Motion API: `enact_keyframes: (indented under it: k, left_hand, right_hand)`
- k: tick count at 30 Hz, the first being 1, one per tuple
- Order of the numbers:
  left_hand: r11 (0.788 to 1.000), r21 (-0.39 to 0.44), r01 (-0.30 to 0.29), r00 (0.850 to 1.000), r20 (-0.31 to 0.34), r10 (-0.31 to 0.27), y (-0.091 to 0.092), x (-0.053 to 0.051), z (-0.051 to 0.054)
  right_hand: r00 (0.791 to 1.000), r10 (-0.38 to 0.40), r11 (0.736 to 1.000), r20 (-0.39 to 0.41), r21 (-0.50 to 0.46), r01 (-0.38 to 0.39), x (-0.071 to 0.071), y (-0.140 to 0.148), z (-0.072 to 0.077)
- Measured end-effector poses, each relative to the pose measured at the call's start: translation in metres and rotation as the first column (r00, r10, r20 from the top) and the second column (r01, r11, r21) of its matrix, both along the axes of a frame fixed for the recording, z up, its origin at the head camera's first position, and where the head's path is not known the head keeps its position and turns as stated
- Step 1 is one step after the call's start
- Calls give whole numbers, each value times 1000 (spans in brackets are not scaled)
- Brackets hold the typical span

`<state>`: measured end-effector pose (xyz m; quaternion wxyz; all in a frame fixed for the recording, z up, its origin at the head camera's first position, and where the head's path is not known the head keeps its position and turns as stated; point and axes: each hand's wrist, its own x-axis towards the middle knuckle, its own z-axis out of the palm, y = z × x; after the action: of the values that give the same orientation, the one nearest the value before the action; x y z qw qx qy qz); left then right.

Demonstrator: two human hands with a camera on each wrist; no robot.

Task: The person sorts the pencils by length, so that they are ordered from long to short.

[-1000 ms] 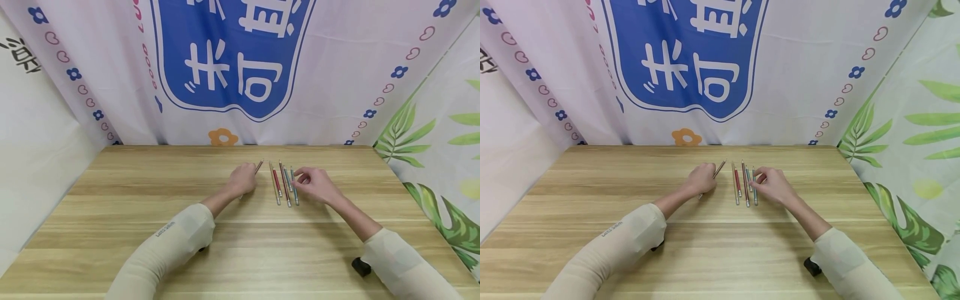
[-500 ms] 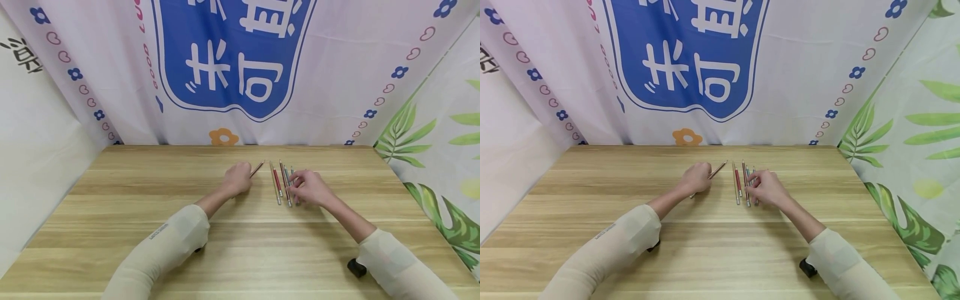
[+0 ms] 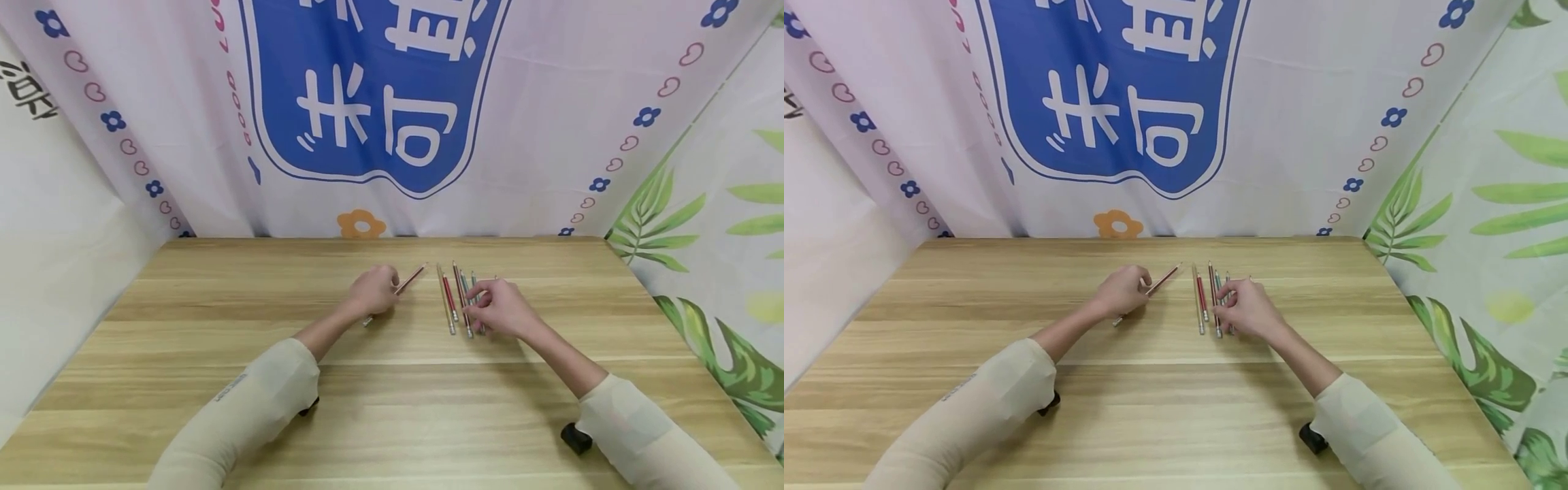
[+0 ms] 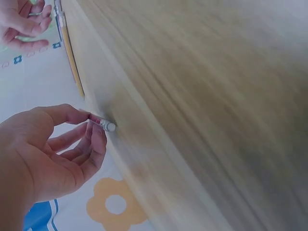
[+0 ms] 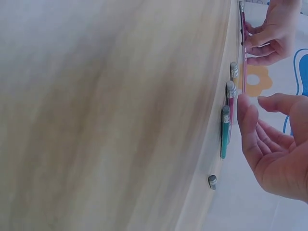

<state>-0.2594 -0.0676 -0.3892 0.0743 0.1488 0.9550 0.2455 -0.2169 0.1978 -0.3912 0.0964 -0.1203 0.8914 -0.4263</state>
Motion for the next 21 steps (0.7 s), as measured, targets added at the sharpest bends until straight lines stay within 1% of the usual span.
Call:
enact_keyframes:
  k: [3,5,8,10,14,21]
  left_hand:
    - [998,63,-9,1000,27,7,-9,0,1]
    - [993,115,-25,998,54,19,-15,1,3]
    - [980,195,-48,994,105,28,-25,4,7]
    - [971,232,-60,991,128,30,-31,6,9]
    - [960,273,-67,989,147,27,-44,8,12]
    - [930,352,-111,979,200,41,-66,10,14]
  right_hand:
    - [1000,-22,1000,8,5,22,1,-2,1]
    - [1000,-29,1000,10,9,29,1,-3,2]
    - [999,-34,999,17,15,34,1,-4,1]
    - [999,-32,999,19,21,31,2,-5,1]
    - [1000,-19,999,16,35,19,3,-7,0]
    - [1000,2,998,-2,57,-2,4,-12,-2]
